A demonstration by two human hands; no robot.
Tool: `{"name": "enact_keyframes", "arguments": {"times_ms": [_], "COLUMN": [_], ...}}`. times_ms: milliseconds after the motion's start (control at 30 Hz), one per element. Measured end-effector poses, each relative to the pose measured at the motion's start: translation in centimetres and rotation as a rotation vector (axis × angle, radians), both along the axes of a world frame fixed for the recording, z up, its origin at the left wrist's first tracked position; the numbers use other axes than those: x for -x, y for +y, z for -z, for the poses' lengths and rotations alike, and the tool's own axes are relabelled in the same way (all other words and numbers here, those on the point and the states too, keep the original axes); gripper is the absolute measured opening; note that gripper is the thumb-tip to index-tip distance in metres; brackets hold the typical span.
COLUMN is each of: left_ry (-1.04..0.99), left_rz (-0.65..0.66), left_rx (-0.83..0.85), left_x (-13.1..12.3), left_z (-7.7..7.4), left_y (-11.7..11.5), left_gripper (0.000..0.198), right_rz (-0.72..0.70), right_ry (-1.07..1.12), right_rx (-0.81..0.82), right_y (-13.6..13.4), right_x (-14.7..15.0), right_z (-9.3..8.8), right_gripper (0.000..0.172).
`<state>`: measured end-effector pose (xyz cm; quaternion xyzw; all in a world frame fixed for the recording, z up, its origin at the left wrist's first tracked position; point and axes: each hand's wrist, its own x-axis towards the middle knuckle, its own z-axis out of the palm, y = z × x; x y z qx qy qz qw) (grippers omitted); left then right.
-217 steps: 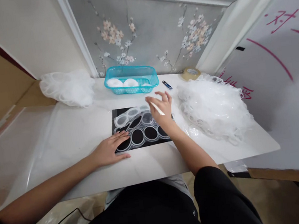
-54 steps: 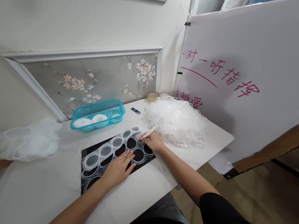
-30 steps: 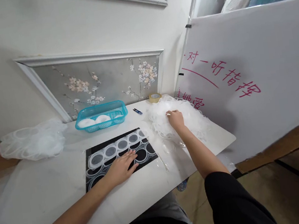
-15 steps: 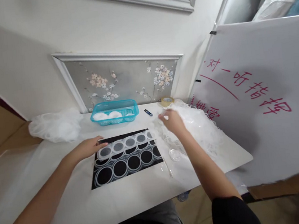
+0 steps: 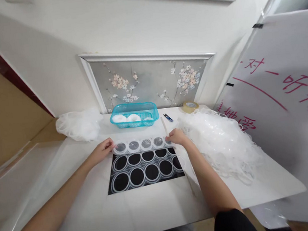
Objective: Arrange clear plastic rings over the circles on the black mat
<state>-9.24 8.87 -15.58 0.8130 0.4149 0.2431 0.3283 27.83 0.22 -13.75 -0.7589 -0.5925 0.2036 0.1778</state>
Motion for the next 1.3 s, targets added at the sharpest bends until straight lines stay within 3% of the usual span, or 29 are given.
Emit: {"name": "enact_keyframes", "arguments": {"times_ms": [200,367,567,667,767,867,933,1000,1167,1233,1300], "left_ry": [-0.15,-0.073,0.005,0.033,0.034,0.02,0.0,-0.045,0.004,0.077,0.141], "left_rz": [-0.208,-0.268,-0.214,-0.123,-0.104,-0.149,-0.124,-0.005,0.642,0.736,0.74], "left_rx": [-0.043,-0.036,-0.105,-0.08,-0.082,-0.21,-0.318,-0.389,-0.51,-0.535,-0.583], "left_x": [-0.5,-1.0,0.7,2.3,3.6,4.1,3.5,2.2,-2.2,-3.1,-3.3], "left_z": [0.6,1.1,1.4,1.8,2.7,2.6,1.0,-1.9,-12.9,-16.8,-19.5], "left_y": [3.4,4.0,0.2,-2.2,-3.9,-5.1,-6.3,-8.2,-15.6,-18.2,-19.9], "left_gripper": [0.025,0.025,0.054,0.062,0.062,0.05,0.039,0.03,0.019,0.018,0.023], "right_rz": [0.116,0.137,0.019,-0.114,-0.16,-0.127,-0.139,-0.183,-0.208,-0.212,-0.222], "right_ry": [-0.026,0.0,0.142,0.472,0.891,1.04,1.042,1.03,1.015,0.982,0.964], "right_rx": [-0.187,-0.268,-0.399,-0.329,-0.254,-0.256,-0.258,-0.244,-0.222,-0.222,-0.231], "right_y": [2.1,2.5,-0.3,-1.4,-1.7,-1.7,-1.9,-2.1,-2.7,-2.9,-3.0], "right_x": [1.8,3.2,7.9,12.3,16.7,19.6,20.3,20.3,19.7,19.7,19.8], "right_z": [-0.4,0.4,0.6,0.9,2.0,3.7,4.5,4.9,4.5,4.3,4.2], "right_gripper": [0.025,0.013,0.027,0.029,0.031,0.026,0.025,0.025,0.026,0.026,0.024]}}
